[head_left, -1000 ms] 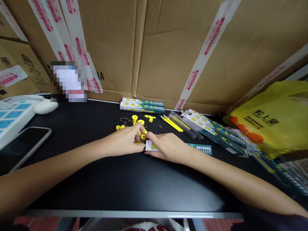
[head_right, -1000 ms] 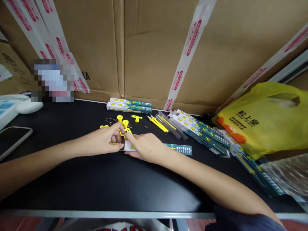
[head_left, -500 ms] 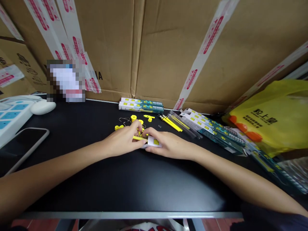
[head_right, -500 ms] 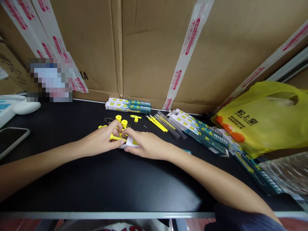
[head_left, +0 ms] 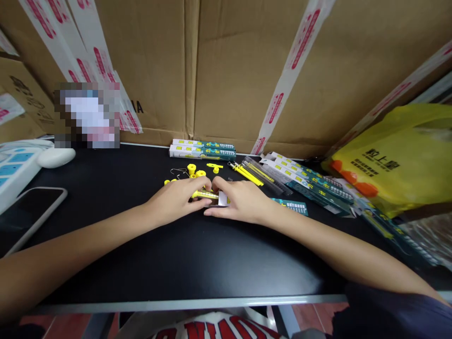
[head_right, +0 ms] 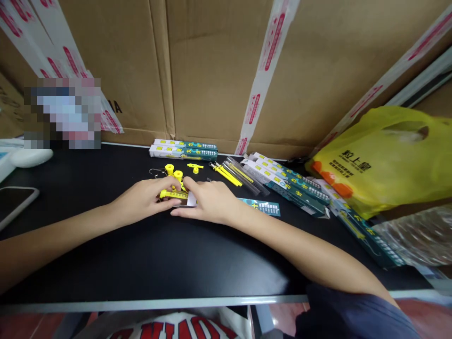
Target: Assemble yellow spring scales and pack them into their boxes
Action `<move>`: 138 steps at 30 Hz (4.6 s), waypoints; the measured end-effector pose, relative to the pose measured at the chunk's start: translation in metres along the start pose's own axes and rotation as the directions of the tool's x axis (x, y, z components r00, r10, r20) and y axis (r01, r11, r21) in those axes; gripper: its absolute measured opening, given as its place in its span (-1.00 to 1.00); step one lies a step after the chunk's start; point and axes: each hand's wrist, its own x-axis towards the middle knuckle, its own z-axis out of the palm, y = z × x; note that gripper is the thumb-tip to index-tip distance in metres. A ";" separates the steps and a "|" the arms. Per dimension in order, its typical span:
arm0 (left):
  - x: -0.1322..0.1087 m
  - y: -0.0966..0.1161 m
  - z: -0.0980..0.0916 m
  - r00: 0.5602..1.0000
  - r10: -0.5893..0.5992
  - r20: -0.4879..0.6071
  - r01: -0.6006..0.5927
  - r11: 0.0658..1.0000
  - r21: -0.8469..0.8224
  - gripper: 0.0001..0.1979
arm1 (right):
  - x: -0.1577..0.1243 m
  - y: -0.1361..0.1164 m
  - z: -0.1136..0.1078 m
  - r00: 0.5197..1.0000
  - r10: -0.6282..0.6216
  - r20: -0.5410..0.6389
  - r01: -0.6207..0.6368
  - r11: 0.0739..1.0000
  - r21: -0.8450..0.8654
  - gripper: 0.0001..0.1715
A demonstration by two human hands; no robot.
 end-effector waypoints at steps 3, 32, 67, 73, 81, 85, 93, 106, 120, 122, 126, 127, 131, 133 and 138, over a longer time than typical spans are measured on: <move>0.003 -0.003 0.002 0.998 -0.028 -0.053 0.026 0.999 -0.034 -0.78 | 0.002 -0.005 0.002 0.998 0.053 -0.033 -0.056 0.994 -0.095 -0.37; 0.008 -0.016 0.008 0.977 -0.185 0.105 0.213 0.854 -0.475 -0.65 | 0.006 0.004 0.002 0.999 0.015 -0.039 -0.016 1.000 -0.020 -0.52; -0.001 0.003 0.011 0.986 -0.032 -0.162 -0.013 0.963 -0.269 -0.80 | 0.002 0.008 -0.013 1.000 -0.004 -0.022 0.009 0.977 0.212 -0.67; -0.003 -0.004 0.009 0.968 0.046 -0.245 -0.063 0.996 -0.061 -0.81 | 0.002 0.012 -0.019 0.996 0.021 -0.083 0.001 0.965 0.264 -0.66; -0.003 -0.014 0.005 0.908 0.272 -0.318 -0.220 0.957 0.190 -0.81 | 0.003 0.012 -0.020 0.997 0.042 -0.058 -0.026 0.967 0.253 -0.67; -0.004 -0.011 0.003 0.892 0.305 -0.334 -0.258 0.949 0.179 -0.82 | 0.002 0.010 -0.012 0.998 -0.003 -0.055 0.018 0.962 0.273 -0.67; -0.001 0.000 0.019 0.922 0.272 -0.275 -0.249 0.961 0.118 -0.80 | 0.004 0.004 -0.008 0.997 -0.056 -0.059 0.075 0.908 0.412 -0.68; 0.003 0.008 0.023 0.922 0.230 -0.312 -0.265 0.961 -0.074 -0.90 | 0.002 0.006 -0.011 1.000 0.003 0.004 -0.004 0.948 0.319 -0.61; -0.002 0.010 0.025 0.943 0.203 -0.264 -0.242 0.962 -0.125 -0.79 | 0.001 -0.007 -0.005 1.000 -0.023 0.002 0.021 0.945 0.327 -0.20; -0.003 0.012 0.026 0.957 0.159 -0.241 -0.202 0.966 -0.162 -0.79 | 0.002 -0.004 -0.003 1.000 -0.012 0.010 0.008 0.943 0.332 -0.14; -0.001 0.016 0.027 0.973 -0.040 -0.228 -0.026 0.960 -0.277 -0.89 | 0.003 0.001 0.000 0.998 -0.063 0.015 0.054 0.936 0.349 0.01; 0.000 0.016 0.027 0.971 -0.065 -0.229 -0.005 0.956 -0.295 -0.91 | 0.004 0.002 0.001 0.997 -0.081 0.016 0.071 0.935 0.348 0.02; 0.001 0.008 0.028 0.973 -0.034 -0.227 -0.032 0.959 -0.282 -0.92 | 0.005 0.002 0.000 0.999 -0.028 0.025 0.020 0.963 0.270 -0.13; 0.001 0.000 0.027 0.965 -0.019 -0.261 -0.048 0.968 -0.245 -0.88 | 0.003 0.004 -0.001 0.998 0.060 0.021 -0.063 0.983 0.174 -0.30; 0.004 -0.021 0.023 0.934 0.046 -0.353 -0.118 0.975 -0.186 -0.88 | -0.024 0.023 0.004 0.976 0.220 0.009 -0.216 0.965 -0.150 -0.54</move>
